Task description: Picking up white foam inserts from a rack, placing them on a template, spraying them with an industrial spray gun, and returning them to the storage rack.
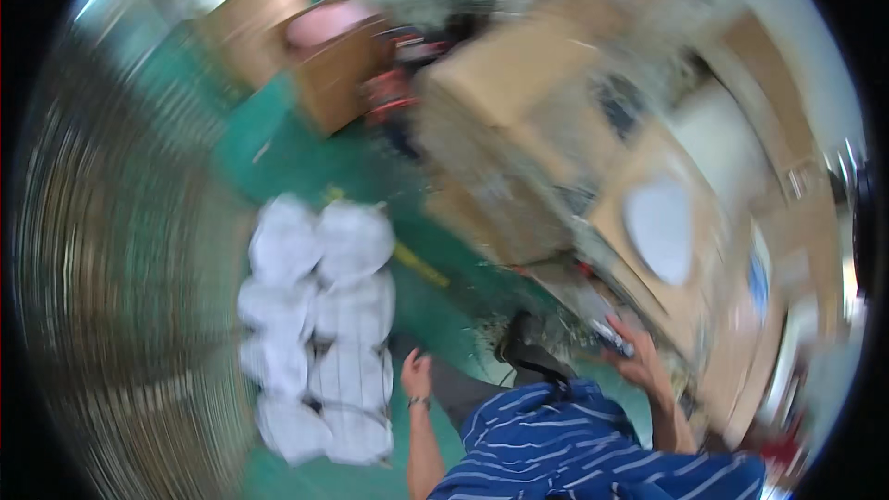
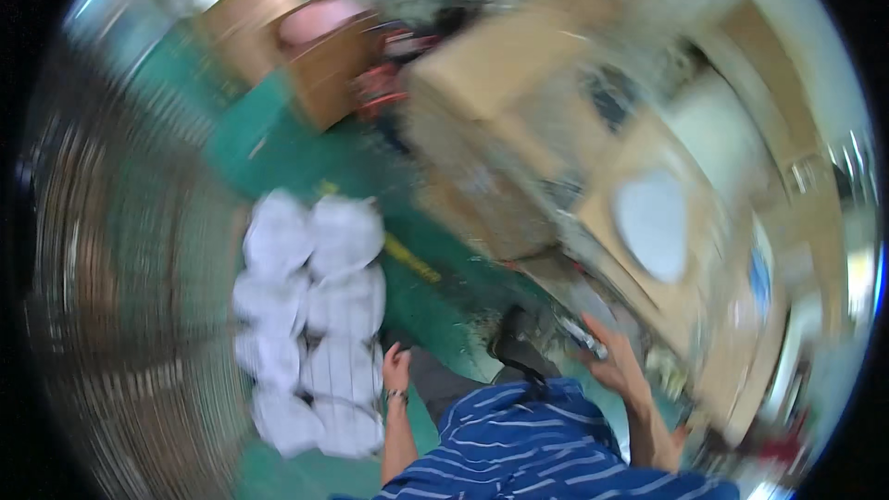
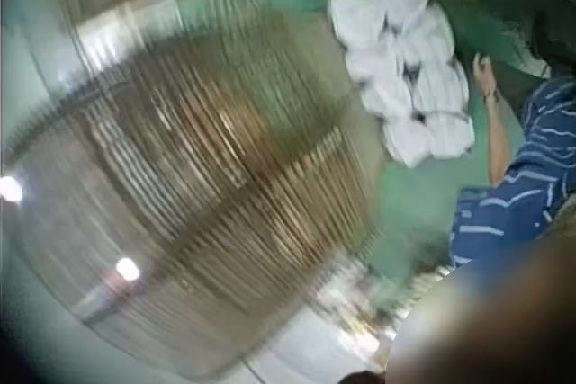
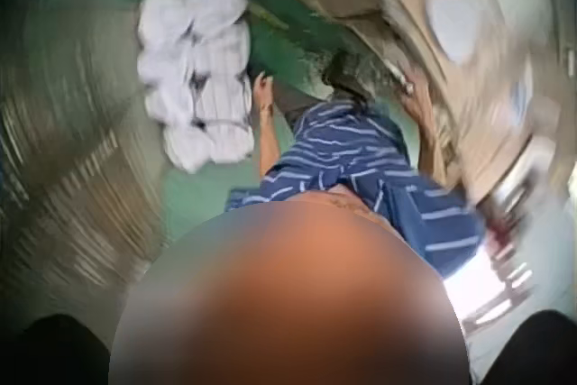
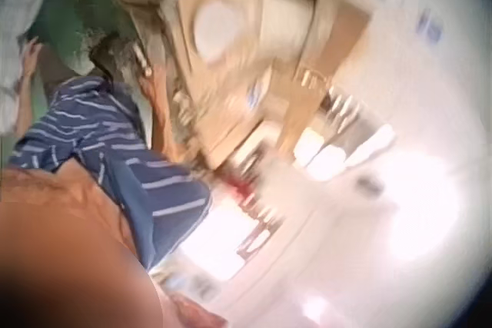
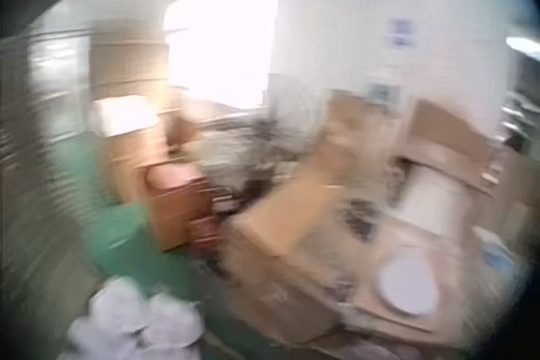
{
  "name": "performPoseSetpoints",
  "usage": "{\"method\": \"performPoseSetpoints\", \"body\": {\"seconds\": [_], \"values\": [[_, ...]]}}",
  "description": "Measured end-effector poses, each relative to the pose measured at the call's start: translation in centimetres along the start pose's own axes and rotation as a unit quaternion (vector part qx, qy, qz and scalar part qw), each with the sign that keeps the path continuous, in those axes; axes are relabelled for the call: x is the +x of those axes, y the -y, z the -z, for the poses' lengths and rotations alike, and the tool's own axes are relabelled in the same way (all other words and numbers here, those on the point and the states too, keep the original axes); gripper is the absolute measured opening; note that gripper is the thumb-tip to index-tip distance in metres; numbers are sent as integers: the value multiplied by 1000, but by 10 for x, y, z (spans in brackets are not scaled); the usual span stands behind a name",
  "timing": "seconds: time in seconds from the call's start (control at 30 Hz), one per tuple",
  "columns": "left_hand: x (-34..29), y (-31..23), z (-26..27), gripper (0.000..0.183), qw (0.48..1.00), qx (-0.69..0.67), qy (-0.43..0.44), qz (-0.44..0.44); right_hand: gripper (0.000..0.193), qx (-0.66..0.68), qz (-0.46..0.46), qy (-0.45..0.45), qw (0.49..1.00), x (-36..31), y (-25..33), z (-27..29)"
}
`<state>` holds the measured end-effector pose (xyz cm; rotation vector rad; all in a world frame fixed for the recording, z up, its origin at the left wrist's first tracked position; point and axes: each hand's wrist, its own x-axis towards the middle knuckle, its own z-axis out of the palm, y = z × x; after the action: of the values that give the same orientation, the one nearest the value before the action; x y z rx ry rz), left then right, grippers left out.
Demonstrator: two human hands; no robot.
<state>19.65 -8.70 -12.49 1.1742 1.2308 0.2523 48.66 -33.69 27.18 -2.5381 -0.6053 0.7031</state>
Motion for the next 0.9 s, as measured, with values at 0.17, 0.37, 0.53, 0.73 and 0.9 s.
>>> {"method": "performPoseSetpoints", "body": {"seconds": [0.17,0.37,0.53,0.73,0.9], "values": [[-8,19,-6,41,987,114,70,85,54,49,-69,-233,969,-61,-60,123],[-24,-7,-33,37,964,166,53,202,52,137,-146,-431,880,-88,-157,200],[-32,-45,-100,35,954,210,55,208,54,167,-146,-334,916,-107,-207,201],[-14,-82,-180,37,944,231,162,172,53,218,-135,-386,886,-103,-240,206],[14,-128,-226,43,927,288,201,135,51,219,-149,-441,857,-108,-239,206]]}}
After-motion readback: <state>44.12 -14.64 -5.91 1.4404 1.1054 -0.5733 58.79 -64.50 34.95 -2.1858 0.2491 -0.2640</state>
